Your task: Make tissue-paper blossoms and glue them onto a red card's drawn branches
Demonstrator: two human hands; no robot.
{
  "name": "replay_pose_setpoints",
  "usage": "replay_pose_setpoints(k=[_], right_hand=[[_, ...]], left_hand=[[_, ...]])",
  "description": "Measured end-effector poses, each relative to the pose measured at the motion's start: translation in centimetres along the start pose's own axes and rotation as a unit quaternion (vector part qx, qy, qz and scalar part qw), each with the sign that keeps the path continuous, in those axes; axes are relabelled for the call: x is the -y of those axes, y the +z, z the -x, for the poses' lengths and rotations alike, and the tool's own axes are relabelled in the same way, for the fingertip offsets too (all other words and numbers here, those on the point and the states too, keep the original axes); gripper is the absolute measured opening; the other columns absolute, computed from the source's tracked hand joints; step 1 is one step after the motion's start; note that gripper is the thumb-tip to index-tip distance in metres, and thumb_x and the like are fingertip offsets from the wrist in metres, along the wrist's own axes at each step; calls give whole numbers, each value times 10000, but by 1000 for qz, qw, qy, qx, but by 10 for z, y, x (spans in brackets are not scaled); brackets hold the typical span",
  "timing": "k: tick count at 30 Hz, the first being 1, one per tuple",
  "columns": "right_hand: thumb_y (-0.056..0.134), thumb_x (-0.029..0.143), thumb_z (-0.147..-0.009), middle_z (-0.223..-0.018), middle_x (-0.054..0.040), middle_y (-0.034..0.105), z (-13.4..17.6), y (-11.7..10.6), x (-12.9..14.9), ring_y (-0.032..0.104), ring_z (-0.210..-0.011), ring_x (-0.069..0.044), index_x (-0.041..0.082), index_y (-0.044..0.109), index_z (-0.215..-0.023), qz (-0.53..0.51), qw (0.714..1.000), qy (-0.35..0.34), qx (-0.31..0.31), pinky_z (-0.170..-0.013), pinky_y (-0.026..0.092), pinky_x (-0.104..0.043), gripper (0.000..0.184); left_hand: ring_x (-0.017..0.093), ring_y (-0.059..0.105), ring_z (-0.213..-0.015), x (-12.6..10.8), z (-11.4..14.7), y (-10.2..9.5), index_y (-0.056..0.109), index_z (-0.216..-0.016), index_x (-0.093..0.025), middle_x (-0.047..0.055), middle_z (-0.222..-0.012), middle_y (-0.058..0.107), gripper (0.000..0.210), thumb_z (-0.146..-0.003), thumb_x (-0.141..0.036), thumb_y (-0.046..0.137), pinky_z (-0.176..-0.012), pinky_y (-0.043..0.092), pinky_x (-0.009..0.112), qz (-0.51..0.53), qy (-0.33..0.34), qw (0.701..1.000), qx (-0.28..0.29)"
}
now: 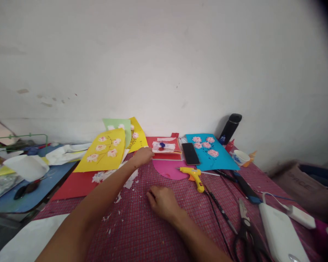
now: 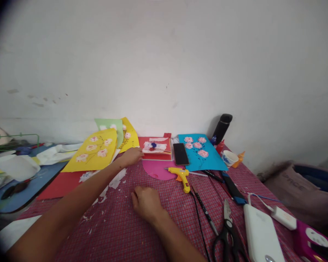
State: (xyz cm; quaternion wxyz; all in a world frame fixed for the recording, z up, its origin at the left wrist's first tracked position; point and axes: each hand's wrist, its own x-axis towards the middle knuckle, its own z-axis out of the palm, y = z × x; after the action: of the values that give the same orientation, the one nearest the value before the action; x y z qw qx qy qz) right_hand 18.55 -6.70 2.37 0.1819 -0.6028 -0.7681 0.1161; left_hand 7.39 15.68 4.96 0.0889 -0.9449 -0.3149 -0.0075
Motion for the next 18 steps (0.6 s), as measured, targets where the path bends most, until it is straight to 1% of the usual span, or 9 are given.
replay_pose_setpoints(k=[6,11,14,18], right_hand=[[424,358,-982,-867,-66,750,0,2,-2,674,-758,-180,202,683,-876,-2,1000,2,0,-661,390,-264,321],[423,361,-982,-865,-71,750,0,3,-2,674,-749,-182,203,683,-884,3,1000,-3,-4,-656,386,-267,320],[417,366,-985,-864,-71,749,0,3,-2,672,-749,-182,204,684,-887,5,1000,-2,-3,-659,388,-265,328],[422,369,-983,-858,-69,750,0,3,-2,676,-745,-180,201,683,-873,5,1000,0,-6,-648,385,-265,329]], left_hand=[[228,631,-905,2,-2,1,734,-887,-191,106,-945,680,173,-875,-231,565,-776,468,305,-3,1,1000,3],[247,647,-859,1,-5,3,731,-868,-147,133,-899,679,185,-861,-159,546,-757,478,330,-23,-5,1000,10],[259,650,-874,-2,-5,5,727,-907,-118,160,-900,677,197,-847,-114,540,-790,480,351,-35,-14,999,9],[260,652,-897,-8,-6,6,723,-944,-97,184,-913,677,221,-854,-108,521,-833,477,363,-42,-26,999,4]])
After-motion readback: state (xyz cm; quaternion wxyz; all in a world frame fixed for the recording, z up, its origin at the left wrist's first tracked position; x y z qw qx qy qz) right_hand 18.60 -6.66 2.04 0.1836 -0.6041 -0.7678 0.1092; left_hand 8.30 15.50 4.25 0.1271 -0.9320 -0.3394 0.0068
